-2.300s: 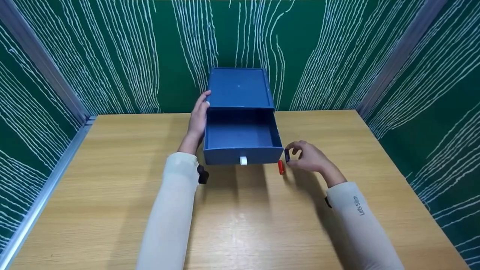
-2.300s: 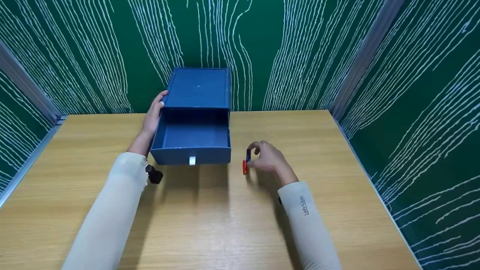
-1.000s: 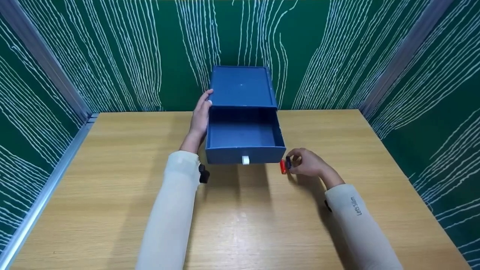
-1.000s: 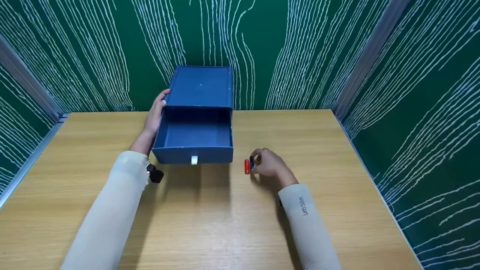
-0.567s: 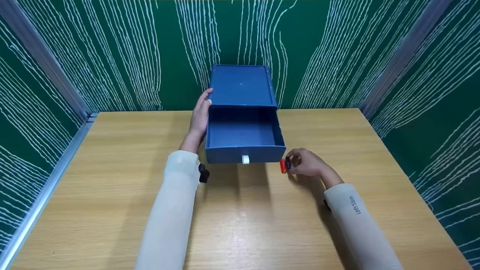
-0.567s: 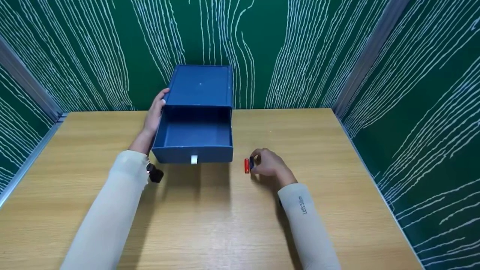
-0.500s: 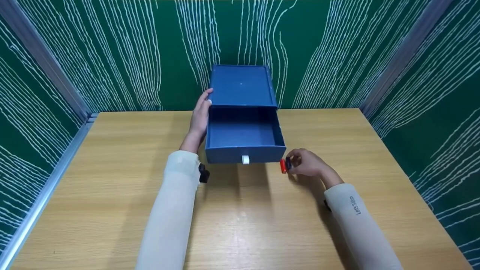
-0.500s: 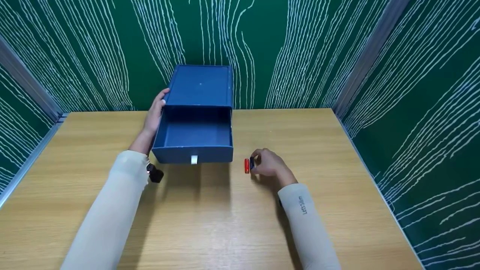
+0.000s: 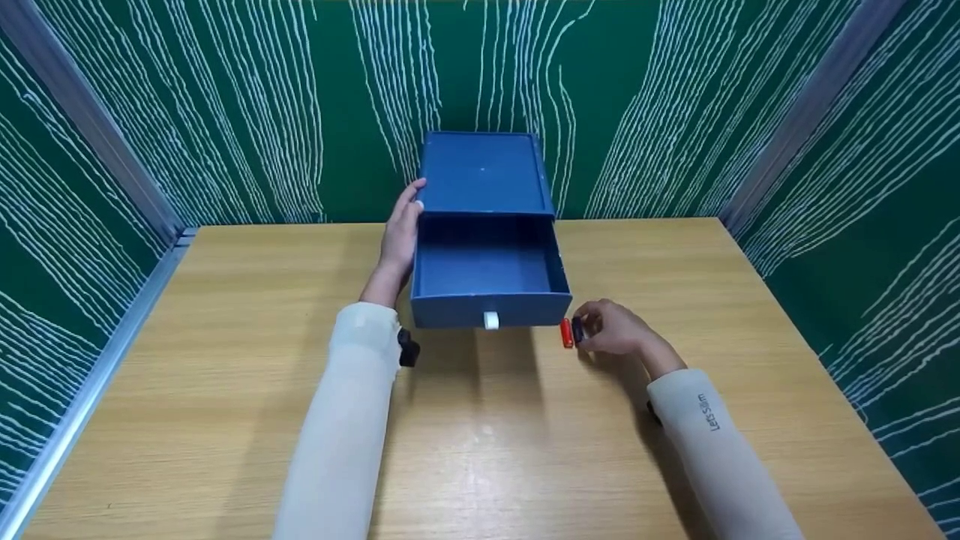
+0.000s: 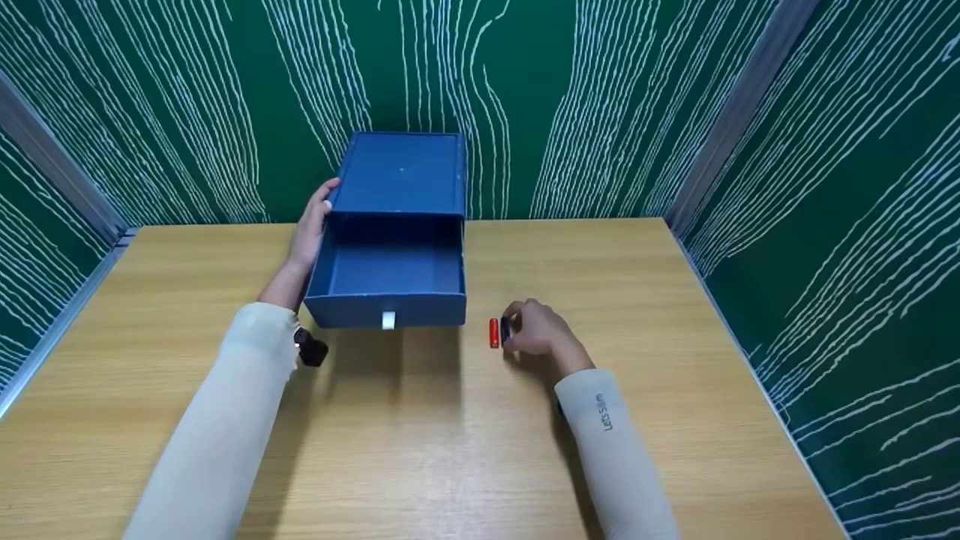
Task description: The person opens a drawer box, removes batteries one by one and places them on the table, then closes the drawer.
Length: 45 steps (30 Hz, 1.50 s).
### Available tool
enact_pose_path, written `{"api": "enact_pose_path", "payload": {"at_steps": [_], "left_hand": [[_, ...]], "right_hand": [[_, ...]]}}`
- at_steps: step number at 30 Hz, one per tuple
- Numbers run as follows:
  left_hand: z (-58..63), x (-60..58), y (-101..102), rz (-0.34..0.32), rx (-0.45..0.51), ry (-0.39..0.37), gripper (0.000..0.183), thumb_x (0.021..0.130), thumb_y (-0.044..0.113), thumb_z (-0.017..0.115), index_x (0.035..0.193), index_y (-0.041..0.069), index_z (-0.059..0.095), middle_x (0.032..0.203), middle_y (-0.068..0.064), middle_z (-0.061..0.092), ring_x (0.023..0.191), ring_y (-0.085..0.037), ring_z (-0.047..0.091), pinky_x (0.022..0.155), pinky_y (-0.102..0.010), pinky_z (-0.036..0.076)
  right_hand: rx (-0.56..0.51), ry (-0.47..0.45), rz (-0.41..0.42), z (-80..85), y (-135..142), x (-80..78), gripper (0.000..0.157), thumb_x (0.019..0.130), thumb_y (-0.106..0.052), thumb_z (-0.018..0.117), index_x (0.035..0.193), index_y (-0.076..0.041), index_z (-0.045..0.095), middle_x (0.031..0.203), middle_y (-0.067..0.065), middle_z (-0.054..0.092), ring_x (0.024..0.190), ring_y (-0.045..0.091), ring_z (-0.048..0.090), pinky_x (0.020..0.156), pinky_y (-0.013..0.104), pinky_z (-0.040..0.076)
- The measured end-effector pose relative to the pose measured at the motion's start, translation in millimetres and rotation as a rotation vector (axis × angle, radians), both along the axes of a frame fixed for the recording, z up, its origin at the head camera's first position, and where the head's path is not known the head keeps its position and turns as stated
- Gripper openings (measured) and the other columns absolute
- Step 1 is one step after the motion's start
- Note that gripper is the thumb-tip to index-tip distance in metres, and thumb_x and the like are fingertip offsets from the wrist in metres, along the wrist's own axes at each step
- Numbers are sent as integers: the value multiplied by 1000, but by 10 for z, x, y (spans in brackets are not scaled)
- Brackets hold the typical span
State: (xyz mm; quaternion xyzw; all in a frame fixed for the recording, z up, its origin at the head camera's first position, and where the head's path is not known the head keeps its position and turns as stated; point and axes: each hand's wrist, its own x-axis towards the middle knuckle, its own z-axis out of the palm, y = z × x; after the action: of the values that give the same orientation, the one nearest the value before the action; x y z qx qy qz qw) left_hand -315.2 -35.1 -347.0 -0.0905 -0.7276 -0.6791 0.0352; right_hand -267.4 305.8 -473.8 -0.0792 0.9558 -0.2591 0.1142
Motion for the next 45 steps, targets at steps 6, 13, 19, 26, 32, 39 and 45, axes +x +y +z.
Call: {"api": "enact_pose_path", "payload": {"at_steps": [6,13,19,26,32,39,45], "left_hand": [[-12,-9,7,2,6,9,43,92,21,26,134,21,33,143,0,25,129,-14,27,106,-37,17],[-2,-34,16,27,1,0,42,92,20,27,133,20,35,143,1,26,129,-13,27,106,-33,18],[13,-24,20,5,12,15,42,93,20,26,134,19,34,144,0,24,129,-14,25,107,-35,17],[2,-14,18,-3,19,34,42,92,18,27,134,17,34,144,-2,23,130,-15,24,107,-34,17],[-12,-17,11,-8,29,23,43,92,20,27,134,18,33,143,-2,25,129,-15,26,106,-35,18],[-11,-1,-12,-24,16,-2,42,93,23,25,134,22,33,144,0,24,129,-15,26,106,-38,16],[0,-3,-34,-34,11,-17,42,93,24,25,135,24,32,144,1,23,129,-15,24,106,-40,15]], "right_hand": [[-5,4,3,1,1,20,47,64,-17,73,107,-13,56,95,7,51,84,22,48,74,35,42],[6,-31,-30,19,-17,28,47,65,-16,73,108,-15,55,96,5,49,83,22,48,68,31,42],[20,-19,-38,36,-18,33,47,64,-18,73,108,-16,54,97,5,50,85,22,48,69,32,41],[-5,-51,-49,36,-4,62,55,64,-17,75,113,-20,51,100,4,50,88,23,48,74,34,42],[-50,-17,-57,95,26,104,48,72,-24,65,117,-18,48,106,9,53,93,25,48,78,40,42],[-166,95,-88,274,27,194,36,78,-26,58,112,-17,53,103,8,55,86,26,51,67,32,43],[-282,203,-113,494,-75,324,27,81,-24,56,108,-17,56,96,5,56,80,24,50,67,31,41]]}}
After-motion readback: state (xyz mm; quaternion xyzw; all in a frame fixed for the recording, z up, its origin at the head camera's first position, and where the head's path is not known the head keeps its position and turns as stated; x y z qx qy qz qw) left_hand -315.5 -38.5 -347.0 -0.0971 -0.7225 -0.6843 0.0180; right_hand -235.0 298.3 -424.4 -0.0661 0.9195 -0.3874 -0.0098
